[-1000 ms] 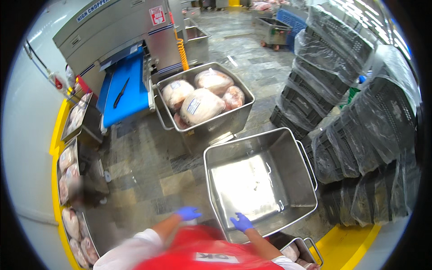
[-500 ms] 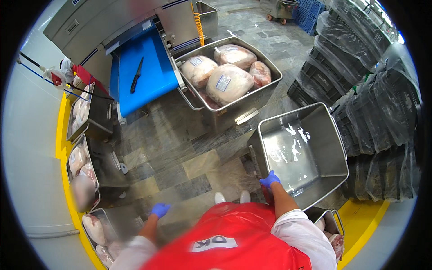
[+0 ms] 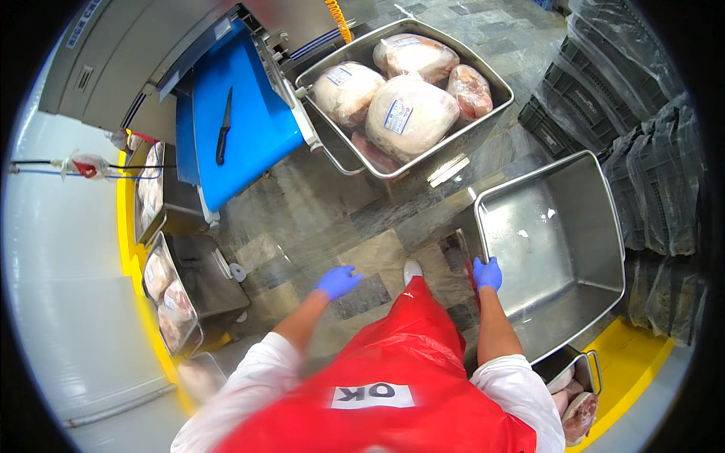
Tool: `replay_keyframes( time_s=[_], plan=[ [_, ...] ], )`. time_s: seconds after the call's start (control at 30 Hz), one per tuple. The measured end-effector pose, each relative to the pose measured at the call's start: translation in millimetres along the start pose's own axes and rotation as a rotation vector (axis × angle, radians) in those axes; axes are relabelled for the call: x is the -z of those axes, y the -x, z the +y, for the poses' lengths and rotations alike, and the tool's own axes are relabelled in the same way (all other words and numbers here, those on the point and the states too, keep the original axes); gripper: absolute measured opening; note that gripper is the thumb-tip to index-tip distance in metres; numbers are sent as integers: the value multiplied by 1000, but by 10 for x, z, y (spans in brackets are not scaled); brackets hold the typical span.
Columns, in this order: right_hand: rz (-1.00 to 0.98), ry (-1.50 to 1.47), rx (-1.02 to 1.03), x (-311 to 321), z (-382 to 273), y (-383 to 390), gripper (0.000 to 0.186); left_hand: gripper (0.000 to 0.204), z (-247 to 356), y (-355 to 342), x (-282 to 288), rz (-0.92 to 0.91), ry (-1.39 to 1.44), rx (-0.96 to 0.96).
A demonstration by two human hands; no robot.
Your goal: The person uses a knife to cut a large piece of raw meat into smaller portions. They then place the cut pieces into metal trays and arrange them.
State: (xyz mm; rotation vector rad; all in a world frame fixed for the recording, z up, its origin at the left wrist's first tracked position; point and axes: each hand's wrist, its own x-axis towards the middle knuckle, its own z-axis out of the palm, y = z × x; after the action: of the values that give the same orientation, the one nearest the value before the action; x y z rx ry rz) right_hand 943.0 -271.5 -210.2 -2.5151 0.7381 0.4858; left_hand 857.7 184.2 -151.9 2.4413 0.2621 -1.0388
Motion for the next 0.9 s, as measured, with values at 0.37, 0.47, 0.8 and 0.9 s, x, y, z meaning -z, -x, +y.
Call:
replay_keyframes(
  time_s=[0.37, 0.47, 0.8, 0.9],
  plan=[
    [-96, 3, 151, -423, 297, -160, 75, 68, -79, -165, 470, 150, 102, -82],
    [-186, 159, 157, -303, 370, -197, 57, 65, -618, 156, 578, 90, 94, 49],
    [185, 600, 943, -1194, -1073, -468, 52, 51, -3174, 2469, -1240, 448, 704, 761],
    [-482, 741, 898, -1631, -2109, -791, 46, 58, -3286, 2979, -1467, 628, 974, 854]
  ],
)
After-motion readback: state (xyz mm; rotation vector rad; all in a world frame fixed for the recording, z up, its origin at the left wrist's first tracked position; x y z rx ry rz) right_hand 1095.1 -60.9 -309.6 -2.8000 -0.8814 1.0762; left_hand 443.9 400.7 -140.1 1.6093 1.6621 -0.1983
